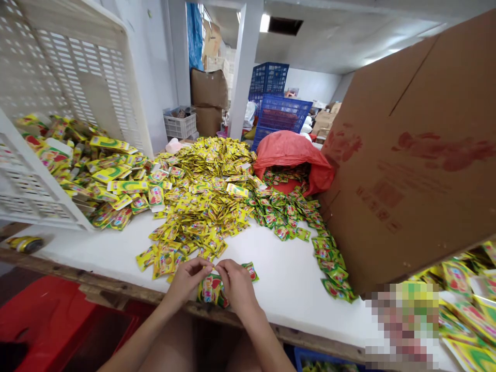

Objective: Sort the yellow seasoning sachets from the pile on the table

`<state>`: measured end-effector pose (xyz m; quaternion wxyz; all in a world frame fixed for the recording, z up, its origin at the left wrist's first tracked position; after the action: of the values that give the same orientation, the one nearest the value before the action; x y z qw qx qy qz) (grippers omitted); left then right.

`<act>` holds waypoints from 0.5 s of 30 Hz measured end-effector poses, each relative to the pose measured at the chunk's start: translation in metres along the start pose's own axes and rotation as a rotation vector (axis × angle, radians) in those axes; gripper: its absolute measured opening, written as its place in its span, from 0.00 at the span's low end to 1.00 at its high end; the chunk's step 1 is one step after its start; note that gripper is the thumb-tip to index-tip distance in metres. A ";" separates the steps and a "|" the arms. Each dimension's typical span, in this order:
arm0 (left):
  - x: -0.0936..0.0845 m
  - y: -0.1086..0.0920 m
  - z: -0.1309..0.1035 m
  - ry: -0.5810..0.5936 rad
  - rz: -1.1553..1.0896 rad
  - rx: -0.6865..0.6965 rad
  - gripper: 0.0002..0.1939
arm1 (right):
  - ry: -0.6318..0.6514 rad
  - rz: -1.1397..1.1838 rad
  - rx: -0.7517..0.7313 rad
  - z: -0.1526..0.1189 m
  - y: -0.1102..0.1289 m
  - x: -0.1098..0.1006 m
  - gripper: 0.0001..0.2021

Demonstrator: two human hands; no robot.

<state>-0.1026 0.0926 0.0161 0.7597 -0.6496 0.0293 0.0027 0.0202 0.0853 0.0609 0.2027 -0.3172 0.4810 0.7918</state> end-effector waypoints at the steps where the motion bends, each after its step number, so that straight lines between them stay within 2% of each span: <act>1: 0.000 0.001 0.000 0.003 -0.014 -0.005 0.11 | 0.008 0.000 -0.013 0.001 0.001 0.000 0.10; 4: 0.000 0.005 0.000 0.013 -0.051 -0.003 0.11 | 0.024 0.025 -0.034 -0.001 0.003 -0.001 0.09; 9: -0.002 0.009 -0.007 0.037 -0.066 0.027 0.09 | 0.036 0.214 0.010 -0.017 -0.005 0.004 0.07; 13: 0.000 -0.002 -0.014 0.049 0.060 0.106 0.08 | -0.017 0.340 0.060 -0.023 -0.007 0.014 0.08; 15: 0.001 -0.010 -0.018 0.059 0.135 0.131 0.09 | -0.055 0.371 0.065 -0.024 -0.004 0.013 0.08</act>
<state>-0.1020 0.0733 0.0236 0.7975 -0.5948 0.0955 0.0325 0.0209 0.0661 0.0414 0.0766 -0.1944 0.5509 0.8080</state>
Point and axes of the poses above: each hand's wrist, its own z-axis towards the middle knuckle, its own x-axis out of the palm, y = z × x, the point moved 9 cm from there along z, towards the middle knuckle, and after that the axes turned 2 degrees about x, right-handed, at the moved point
